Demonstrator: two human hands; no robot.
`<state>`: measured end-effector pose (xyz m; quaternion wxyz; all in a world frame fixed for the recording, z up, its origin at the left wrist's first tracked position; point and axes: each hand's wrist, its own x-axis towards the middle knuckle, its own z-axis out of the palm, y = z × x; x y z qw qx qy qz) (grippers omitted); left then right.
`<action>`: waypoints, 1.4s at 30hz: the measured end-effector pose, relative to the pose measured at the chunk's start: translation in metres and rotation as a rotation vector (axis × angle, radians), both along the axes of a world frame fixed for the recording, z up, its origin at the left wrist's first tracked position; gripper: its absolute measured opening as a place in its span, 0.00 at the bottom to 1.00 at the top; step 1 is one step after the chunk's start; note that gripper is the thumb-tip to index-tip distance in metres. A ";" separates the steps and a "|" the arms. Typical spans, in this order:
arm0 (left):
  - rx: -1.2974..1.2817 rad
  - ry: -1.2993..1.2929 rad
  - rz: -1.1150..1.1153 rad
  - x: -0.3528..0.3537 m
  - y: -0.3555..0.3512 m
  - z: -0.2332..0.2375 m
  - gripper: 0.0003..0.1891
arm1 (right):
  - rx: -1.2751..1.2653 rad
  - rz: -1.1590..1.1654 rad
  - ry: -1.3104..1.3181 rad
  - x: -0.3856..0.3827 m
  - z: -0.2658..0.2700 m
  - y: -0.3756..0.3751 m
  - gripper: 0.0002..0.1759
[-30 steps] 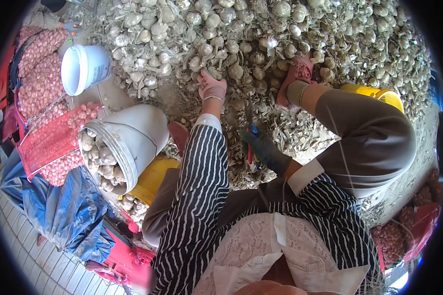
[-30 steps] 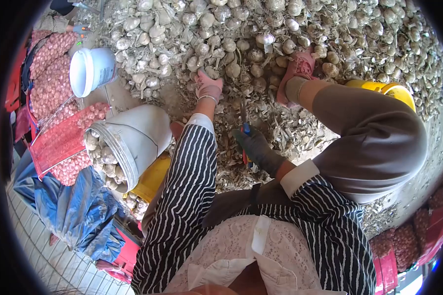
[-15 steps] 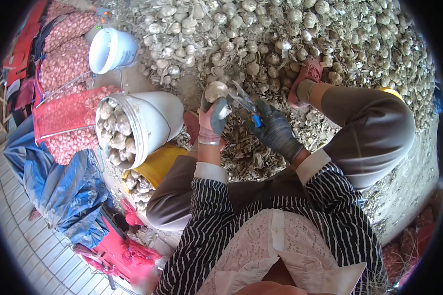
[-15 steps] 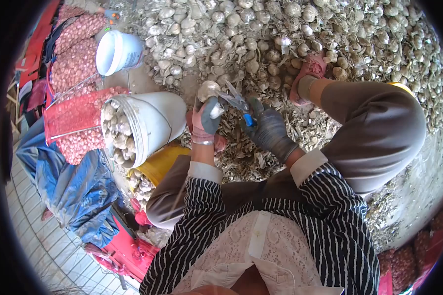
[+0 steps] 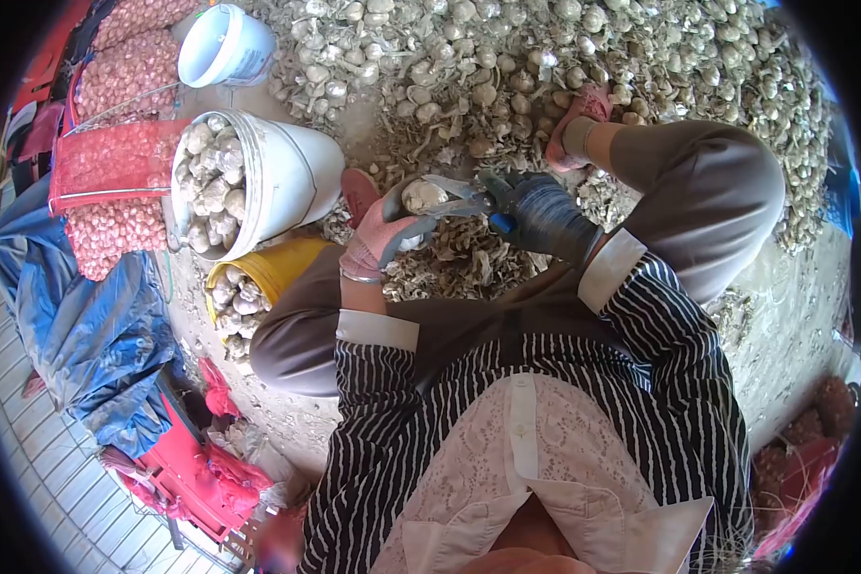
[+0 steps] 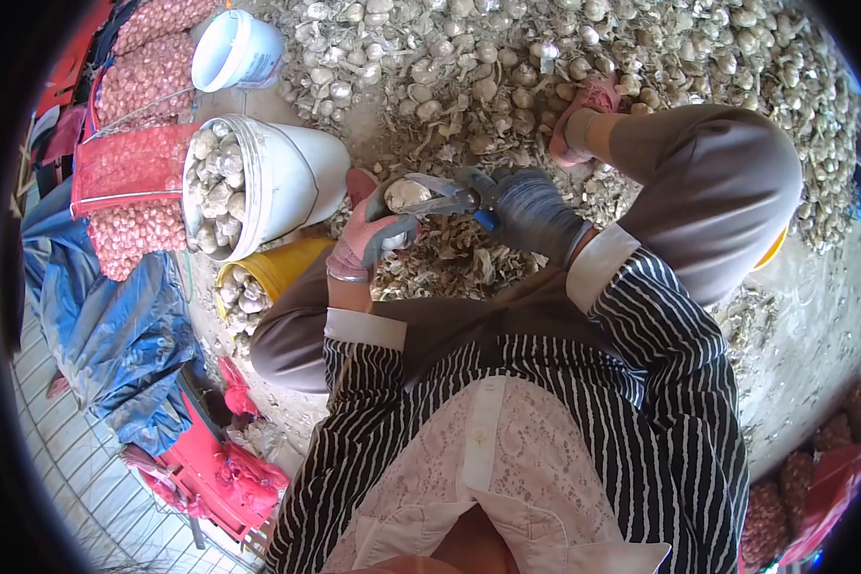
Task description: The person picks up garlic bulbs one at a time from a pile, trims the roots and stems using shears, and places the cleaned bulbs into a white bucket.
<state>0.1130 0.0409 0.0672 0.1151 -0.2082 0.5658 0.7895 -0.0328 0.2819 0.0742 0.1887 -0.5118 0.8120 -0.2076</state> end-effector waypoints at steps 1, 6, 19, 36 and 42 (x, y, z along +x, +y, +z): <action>-0.133 0.015 -0.039 -0.002 0.000 -0.002 0.31 | 0.070 0.013 -0.024 0.003 -0.002 0.000 0.25; -0.393 0.000 -0.244 -0.007 0.019 -0.015 0.32 | 0.279 -0.038 -0.192 0.015 -0.023 0.001 0.19; 1.025 0.341 0.674 -0.018 0.025 -0.028 0.17 | -0.143 -0.372 -0.955 0.048 -0.079 -0.015 0.32; 0.734 0.127 0.554 -0.006 0.051 -0.048 0.21 | -0.193 -0.298 -0.874 0.038 -0.067 -0.019 0.23; 0.529 -0.001 0.468 -0.007 0.047 -0.042 0.19 | -0.133 -0.287 -0.891 0.031 -0.047 -0.008 0.31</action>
